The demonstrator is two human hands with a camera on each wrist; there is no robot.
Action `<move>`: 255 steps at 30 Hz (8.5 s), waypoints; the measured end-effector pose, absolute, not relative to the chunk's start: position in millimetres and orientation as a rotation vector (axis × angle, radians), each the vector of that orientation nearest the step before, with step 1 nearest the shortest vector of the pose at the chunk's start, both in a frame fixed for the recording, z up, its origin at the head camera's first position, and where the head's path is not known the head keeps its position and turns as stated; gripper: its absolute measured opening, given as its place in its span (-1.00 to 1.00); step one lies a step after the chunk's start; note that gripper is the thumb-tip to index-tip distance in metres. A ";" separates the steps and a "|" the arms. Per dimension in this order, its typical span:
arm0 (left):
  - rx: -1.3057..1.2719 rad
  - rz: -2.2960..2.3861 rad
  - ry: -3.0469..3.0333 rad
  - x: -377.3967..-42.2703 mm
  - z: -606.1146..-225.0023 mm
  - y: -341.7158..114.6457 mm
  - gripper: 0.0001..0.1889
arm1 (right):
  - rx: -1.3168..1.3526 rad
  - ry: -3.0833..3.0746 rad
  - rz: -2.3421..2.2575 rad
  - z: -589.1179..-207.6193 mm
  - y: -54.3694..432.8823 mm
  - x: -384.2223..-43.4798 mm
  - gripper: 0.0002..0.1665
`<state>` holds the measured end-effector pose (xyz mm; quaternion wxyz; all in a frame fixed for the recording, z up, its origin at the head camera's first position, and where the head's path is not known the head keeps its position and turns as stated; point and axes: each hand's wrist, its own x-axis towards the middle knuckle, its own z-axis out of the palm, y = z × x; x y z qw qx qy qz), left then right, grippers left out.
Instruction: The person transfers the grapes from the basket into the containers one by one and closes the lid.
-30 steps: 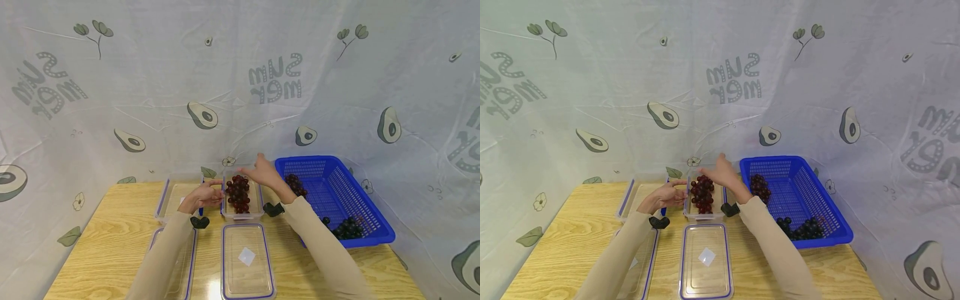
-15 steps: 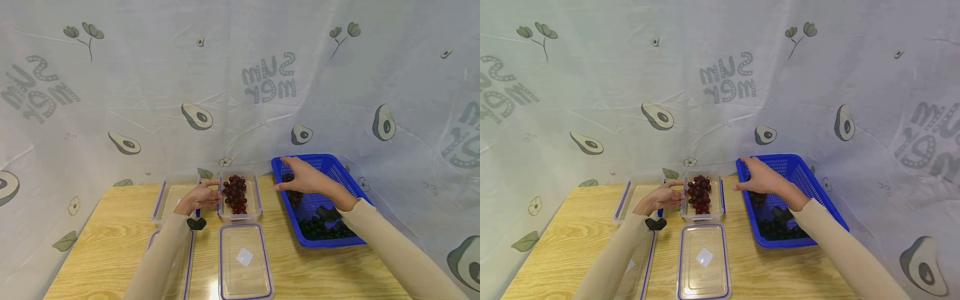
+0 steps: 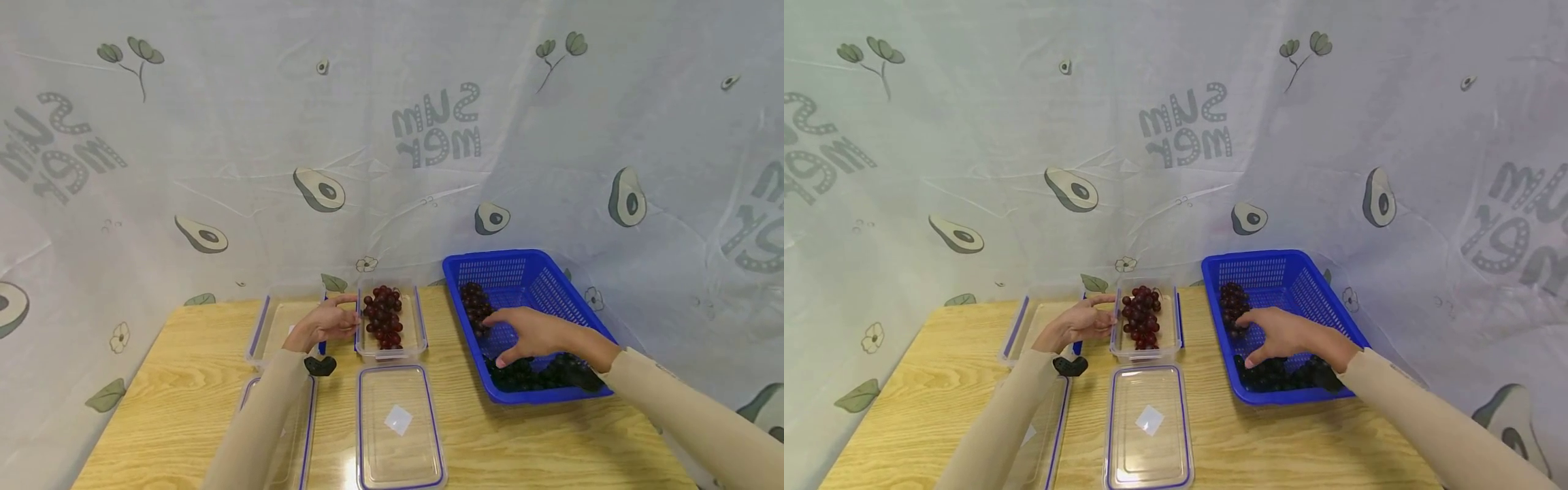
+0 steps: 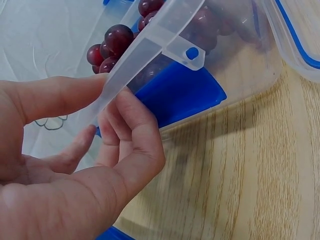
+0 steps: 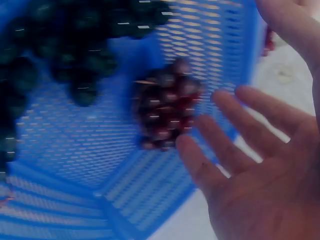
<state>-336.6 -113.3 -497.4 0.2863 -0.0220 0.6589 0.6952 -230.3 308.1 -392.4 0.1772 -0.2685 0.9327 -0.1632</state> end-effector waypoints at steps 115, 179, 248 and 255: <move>-0.057 1.855 1.744 -333.1 -492.9 -114.2 -0.26 | -0.217 2.630 -1.553 -372.1 235.6 -242.5 0.09; -0.050 1.871 1.729 -333.1 -494.8 -114.3 -0.26 | -0.031 3.012 -0.834 -447.7 128.8 -309.8 -0.24; 0.007 1.479 2.379 -313.8 -488.6 -316.2 -0.34 | 0.121 2.733 -0.921 -476.6 294.1 -341.6 -0.01; 0.086 1.660 2.131 -319.2 -498.9 -336.6 -0.31 | 0.199 2.681 -0.994 -485.5 288.6 -341.5 -0.03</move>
